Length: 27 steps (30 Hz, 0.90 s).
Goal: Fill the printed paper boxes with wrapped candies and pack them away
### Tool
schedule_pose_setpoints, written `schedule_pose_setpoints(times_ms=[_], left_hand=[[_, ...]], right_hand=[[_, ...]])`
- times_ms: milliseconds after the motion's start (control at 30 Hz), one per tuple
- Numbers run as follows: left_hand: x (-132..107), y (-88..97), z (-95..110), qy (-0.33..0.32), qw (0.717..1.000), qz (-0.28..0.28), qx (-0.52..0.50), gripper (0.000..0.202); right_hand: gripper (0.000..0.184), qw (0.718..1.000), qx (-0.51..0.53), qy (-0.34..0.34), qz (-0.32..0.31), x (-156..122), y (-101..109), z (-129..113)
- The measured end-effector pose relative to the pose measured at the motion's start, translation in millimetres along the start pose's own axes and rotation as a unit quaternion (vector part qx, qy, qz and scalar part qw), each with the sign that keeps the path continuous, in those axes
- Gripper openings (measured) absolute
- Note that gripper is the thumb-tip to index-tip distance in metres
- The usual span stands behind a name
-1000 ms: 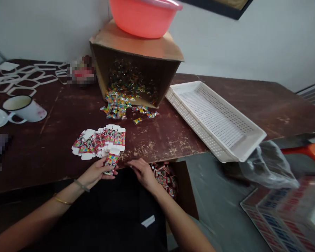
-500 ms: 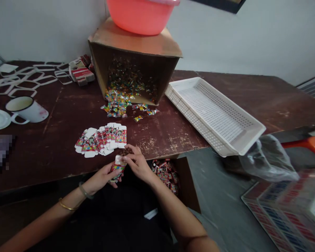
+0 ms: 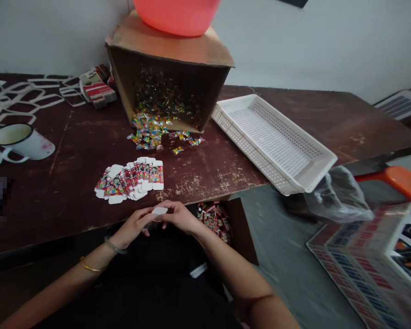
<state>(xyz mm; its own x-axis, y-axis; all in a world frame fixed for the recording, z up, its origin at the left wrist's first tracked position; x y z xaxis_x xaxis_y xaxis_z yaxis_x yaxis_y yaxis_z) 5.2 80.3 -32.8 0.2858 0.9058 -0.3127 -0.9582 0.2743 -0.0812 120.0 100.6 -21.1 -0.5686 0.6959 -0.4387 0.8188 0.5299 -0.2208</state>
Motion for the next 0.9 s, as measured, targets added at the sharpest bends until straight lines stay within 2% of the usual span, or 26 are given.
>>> schedule_pose_setpoints(times_ms=[100, 167, 300, 400, 500, 567, 633, 733, 767, 833, 900], left_hand=[[2, 5.2, -1, 0.004, 1.000, 0.019, -0.002, 0.041], [3, 5.6, -1, 0.012, 0.999, 0.021, -0.031, 0.041], [-1, -2.3, 9, -0.017, 0.994, -0.036, -0.101, 0.034], [-8, -4.7, 12, -0.023, 0.992, -0.083, -0.094, 0.033], [-10, -8.7, 4, 0.009, 0.989, -0.101, -0.111, 0.037], [-9, -18.6, -4, 0.040, 0.982, -0.108, -0.150, 0.040], [-7, -32.9, -6, 0.059, 0.974, -0.123, -0.181, 0.044], [-1, -44.5, 2, 0.045, 0.975, -0.142, -0.167, 0.046], [2, -41.6, 5, 0.035, 0.980, -0.136, -0.143, 0.046], [8, -24.6, 9, 0.024, 0.991, -0.093, -0.093, 0.045], [13, 0.3, 9, 0.024, 0.997, -0.024, -0.076, 0.043]], right_hand=[[0.025, 0.982, -0.136, 0.125, 0.039, -11, -5, -30], [0.027, 0.969, -0.167, 0.172, 0.052, -17, -7, -44], [0.026, 0.977, -0.122, 0.152, 0.082, -16, 7, -48], [0.024, 0.984, -0.106, 0.124, 0.077, -10, 11, -39], [0.027, 0.966, -0.166, 0.174, 0.098, -16, 4, -33], [0.030, 0.947, -0.207, 0.208, 0.127, -28, 4, -32], [0.029, 0.941, -0.220, 0.208, 0.154, -47, 18, -33], [0.025, 0.938, -0.258, 0.150, 0.176, -77, 59, -39], [0.024, 0.931, -0.296, 0.123, 0.173, -83, 73, -41], [0.022, 0.903, -0.384, 0.091, 0.169, -81, 91, -45], [0.024, 0.870, -0.452, 0.112, 0.159, -56, 91, -51]])
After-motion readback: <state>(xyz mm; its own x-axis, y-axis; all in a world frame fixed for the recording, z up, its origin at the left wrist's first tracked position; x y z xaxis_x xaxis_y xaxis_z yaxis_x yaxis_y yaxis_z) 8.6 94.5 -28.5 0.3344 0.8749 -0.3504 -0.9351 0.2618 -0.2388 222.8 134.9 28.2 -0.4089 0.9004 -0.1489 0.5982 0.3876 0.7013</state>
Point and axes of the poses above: each hand's wrist, its own x-axis towards the middle knuckle, its own y-axis out of the back of the hand, z = x × y, the point moved 8 cm from there along x, towards the middle knuckle, and after that the axes turned 11 degrees about -y, right-handed, at the moved point
